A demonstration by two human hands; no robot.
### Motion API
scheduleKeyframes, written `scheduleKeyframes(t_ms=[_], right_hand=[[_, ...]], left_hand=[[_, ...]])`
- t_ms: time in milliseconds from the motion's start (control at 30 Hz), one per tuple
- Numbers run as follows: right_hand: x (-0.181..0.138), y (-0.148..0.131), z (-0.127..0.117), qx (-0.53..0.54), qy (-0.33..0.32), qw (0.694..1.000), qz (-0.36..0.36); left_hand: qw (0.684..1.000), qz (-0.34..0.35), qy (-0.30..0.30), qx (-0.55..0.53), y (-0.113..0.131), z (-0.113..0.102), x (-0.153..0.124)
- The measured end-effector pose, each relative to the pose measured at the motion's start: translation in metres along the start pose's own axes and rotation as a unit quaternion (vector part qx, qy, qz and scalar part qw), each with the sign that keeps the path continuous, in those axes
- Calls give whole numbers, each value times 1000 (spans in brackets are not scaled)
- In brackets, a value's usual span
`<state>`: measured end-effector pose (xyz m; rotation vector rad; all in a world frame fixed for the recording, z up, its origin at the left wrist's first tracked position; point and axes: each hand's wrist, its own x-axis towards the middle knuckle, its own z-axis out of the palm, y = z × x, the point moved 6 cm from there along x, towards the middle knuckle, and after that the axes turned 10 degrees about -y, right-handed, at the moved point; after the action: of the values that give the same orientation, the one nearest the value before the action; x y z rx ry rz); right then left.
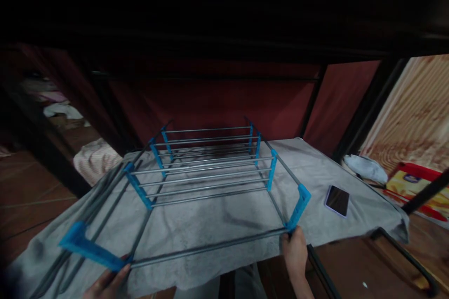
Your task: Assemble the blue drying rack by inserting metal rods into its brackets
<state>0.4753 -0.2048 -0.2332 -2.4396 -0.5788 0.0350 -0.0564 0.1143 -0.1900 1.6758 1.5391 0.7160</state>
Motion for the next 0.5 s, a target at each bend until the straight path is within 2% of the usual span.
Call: scheduleKeyframes(t_ms=[133, 333, 500], right_hand=[[3, 5, 2, -1, -18, 1000, 6], [4, 12, 4, -9, -23, 1000, 4], [3, 10, 4, -20, -22, 1000, 7]], left_hand=[[1000, -17, -3, -24, -7, 5, 1], [997, 12, 18, -72, -19, 8, 5], [997, 29, 31, -67, -18, 10, 6]])
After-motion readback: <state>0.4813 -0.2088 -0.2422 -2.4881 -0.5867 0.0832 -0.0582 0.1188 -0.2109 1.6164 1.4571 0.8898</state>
